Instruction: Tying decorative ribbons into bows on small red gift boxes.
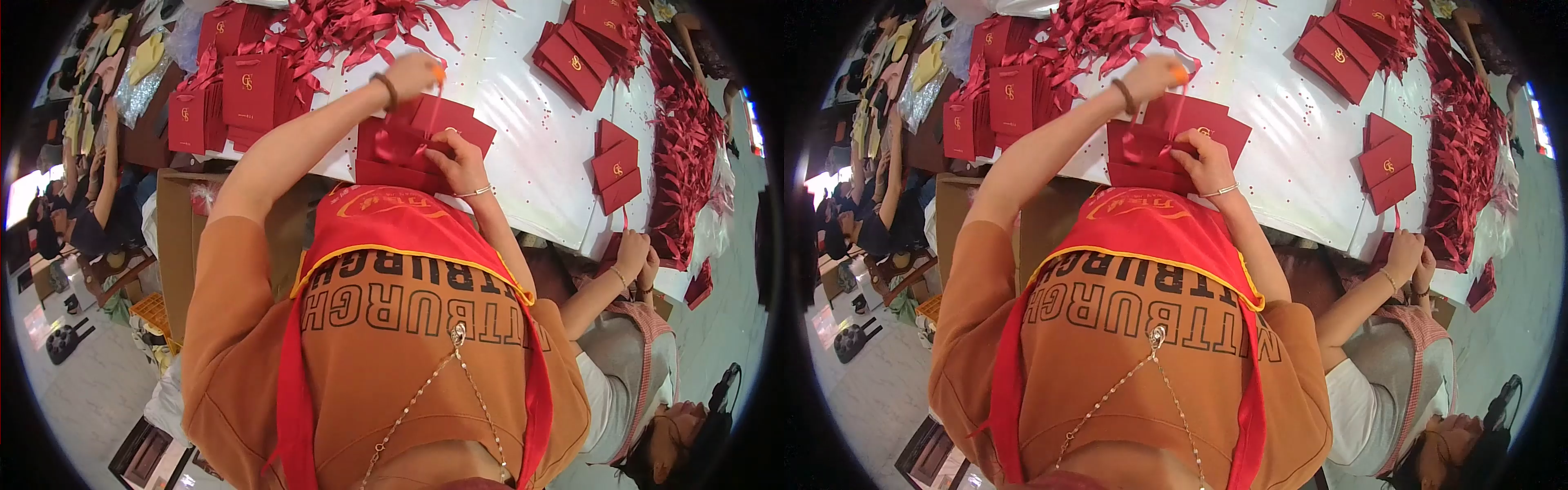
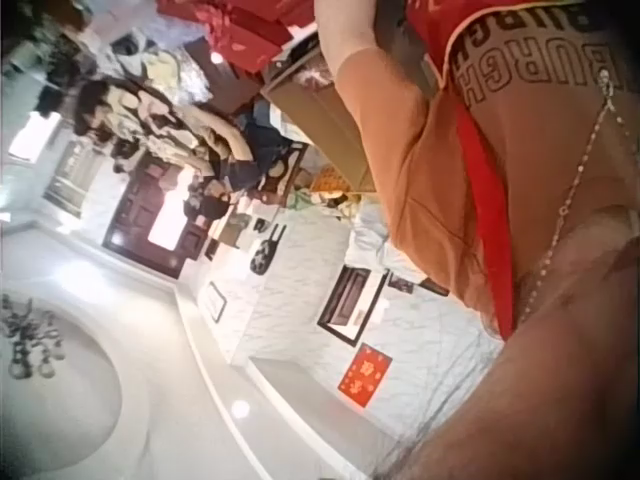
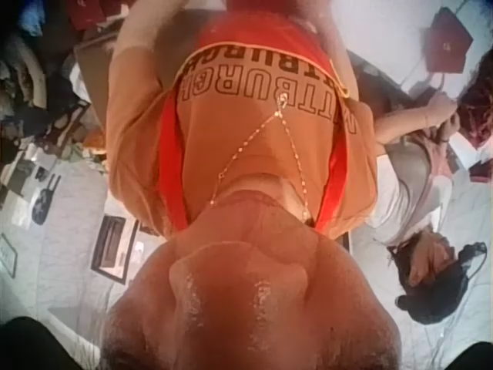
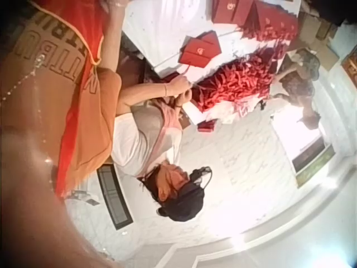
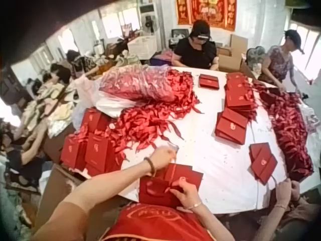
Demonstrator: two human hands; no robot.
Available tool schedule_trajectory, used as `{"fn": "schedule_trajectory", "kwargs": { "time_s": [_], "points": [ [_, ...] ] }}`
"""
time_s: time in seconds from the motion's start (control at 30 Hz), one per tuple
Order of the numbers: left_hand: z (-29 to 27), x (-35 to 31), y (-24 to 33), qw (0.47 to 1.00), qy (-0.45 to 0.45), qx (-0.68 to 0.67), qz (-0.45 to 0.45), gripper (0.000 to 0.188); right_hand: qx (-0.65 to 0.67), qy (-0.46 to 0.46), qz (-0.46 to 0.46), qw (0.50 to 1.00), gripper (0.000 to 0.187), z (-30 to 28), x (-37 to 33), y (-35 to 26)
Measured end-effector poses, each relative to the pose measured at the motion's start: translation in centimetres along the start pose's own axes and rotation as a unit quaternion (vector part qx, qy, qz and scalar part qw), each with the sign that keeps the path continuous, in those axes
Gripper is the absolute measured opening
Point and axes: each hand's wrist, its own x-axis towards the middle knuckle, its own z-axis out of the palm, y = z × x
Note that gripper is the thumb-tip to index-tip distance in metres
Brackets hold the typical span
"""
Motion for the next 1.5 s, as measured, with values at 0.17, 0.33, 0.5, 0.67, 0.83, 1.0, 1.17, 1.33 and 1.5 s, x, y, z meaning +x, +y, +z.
{"fn": "schedule_trajectory", "kwargs": {
  "time_s": [0.17,0.33,0.5,0.67,0.83,1.0,1.17,1.33,1.5],
  "points": [
    [-3.8,0.8,2.7,0.884,-0.005,-0.28,-0.374,0.013,0.09,-0.002,0.019,0.996,0.016,-1.2,-0.3,0.5],
    [-1.2,-4.2,0.1,0.776,0.089,-0.569,-0.258,0.022,0.406,0.004,0.104,0.908,0.018,-2.3,-0.5,0.7],
    [-1.1,-5.3,9.2,0.712,-0.082,-0.646,-0.263,0.02,0.537,0.03,0.057,0.841,0.029,-2.6,0.6,0.8],
    [4.9,-6.2,7.6,0.683,0.113,-0.625,-0.361,0.025,0.487,0.125,0.099,0.859,0.019,-2.9,1.3,2.2],
    [5.0,-7.8,3.7,0.837,0.104,-0.349,-0.408,0.023,0.503,0.173,0.155,0.833,0.043,-4.4,1.0,2.5],
    [2.6,-5.8,1.4,0.961,0.153,-0.028,-0.227,0.02,0.268,0.153,0.175,0.935,0.064,-3.7,1.2,2.9],
    [3.1,-4.8,-2.4,0.975,0.094,0.151,-0.137,0.016,0.242,0.13,0.145,0.951,0.054,-3.7,2.3,3.9],
    [-0.2,-9.0,0.6,0.981,-0.05,0.059,-0.179,0.014,0.176,0.105,0.135,0.969,0.021,-5.1,2.4,6.4],
    [-3.4,-13.9,1.4,0.952,-0.152,0.033,-0.262,0.02,0.079,0.087,0.075,0.99,0.012,-5.4,2.9,5.6]
  ]
}}
